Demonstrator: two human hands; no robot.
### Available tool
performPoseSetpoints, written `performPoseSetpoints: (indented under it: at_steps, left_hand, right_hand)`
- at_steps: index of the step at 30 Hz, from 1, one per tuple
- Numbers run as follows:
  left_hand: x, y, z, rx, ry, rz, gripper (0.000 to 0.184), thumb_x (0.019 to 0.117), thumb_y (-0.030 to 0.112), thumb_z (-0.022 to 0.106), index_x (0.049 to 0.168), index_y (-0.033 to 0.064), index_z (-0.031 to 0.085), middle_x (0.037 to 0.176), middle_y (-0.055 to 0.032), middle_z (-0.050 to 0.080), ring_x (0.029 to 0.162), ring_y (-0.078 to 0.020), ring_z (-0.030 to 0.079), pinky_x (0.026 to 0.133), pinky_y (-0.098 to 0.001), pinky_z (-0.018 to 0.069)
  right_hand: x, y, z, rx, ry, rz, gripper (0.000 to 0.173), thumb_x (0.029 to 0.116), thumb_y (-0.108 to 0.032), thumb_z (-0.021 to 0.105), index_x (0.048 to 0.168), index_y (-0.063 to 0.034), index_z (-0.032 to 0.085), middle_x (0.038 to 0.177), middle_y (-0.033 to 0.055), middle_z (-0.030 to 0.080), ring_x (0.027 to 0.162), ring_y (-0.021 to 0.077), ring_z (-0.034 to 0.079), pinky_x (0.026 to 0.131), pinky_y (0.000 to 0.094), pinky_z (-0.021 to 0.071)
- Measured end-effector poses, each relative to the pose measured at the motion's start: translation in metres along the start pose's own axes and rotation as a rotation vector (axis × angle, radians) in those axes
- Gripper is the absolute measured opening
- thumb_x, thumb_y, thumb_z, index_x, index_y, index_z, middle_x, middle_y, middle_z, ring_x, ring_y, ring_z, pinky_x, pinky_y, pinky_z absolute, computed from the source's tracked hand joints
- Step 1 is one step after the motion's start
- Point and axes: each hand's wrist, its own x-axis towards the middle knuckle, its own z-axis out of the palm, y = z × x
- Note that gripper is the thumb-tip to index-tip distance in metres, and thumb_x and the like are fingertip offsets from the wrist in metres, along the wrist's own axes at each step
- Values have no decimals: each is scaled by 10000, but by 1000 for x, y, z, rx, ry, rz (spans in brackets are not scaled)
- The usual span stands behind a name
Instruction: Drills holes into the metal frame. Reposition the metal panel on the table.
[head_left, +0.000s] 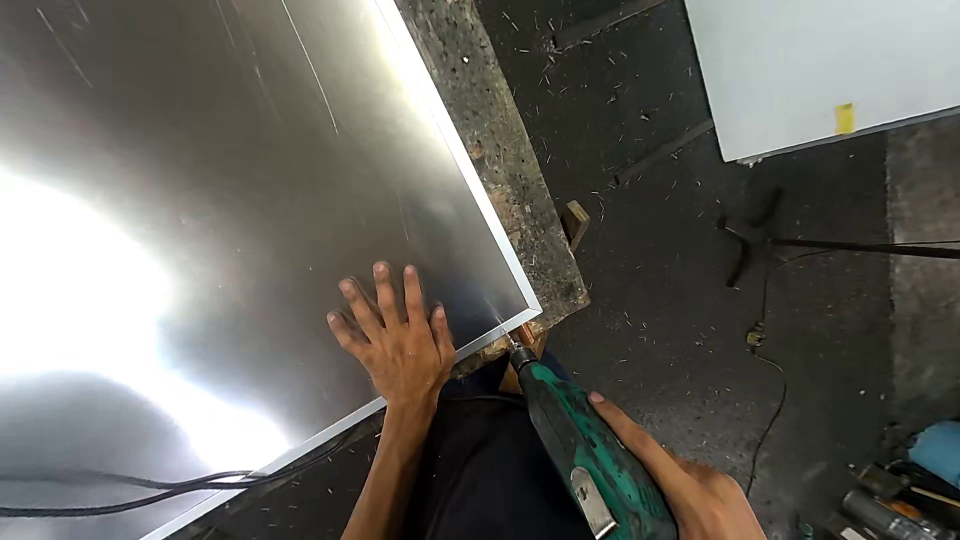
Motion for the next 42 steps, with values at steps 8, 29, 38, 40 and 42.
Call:
performPoseSetpoints:
  at_steps: [8,29,38,40,42]
  left_hand:
    - [1,1,-1,-19,-17,-20,641,1041,507,255,1636,269,267,1727,-53,142,1582,-403,22,1178,-730,23]
    - [3,4,0,-8,-12,-27,660,1025,526,298,1627,253,290,1707,-121,197,1564,-456,68,1171,-736,38]
    - [4,4,2,12,-12,-30,662,1027,541,271,1630,268,283,1704,-107,216,1565,-438,95,1180,-717,58]
    - [4,5,2,16,-11,-37,661,1028,543,258,1631,273,278,1705,-99,213,1566,-430,97,1182,-709,63]
    - [4,4,1,20,-6,-35,655,1029,547,247,1626,279,290,1702,-97,225,1567,-424,98,1185,-705,60]
  right_hand:
    - [8,-15,-4,-128,-47,27,884,723,-316,795,1540,-156,499,809,97,726,546,264,649,436,471,494]
    - [22,-19,-13,-271,-145,-55,824,802,-395,729,1548,-152,480,716,80,652,498,245,579,425,417,452]
    - [20,-11,-5,-259,-74,-61,873,735,-381,752,1546,-188,490,680,42,619,472,211,546,402,396,419]
    - [21,-9,-6,-241,-67,-55,905,708,-368,773,1548,-190,487,685,43,629,474,215,558,399,403,423]
    - [19,-8,-6,-215,-66,-36,928,692,-365,789,1552,-204,481,699,41,644,486,219,576,402,415,437]
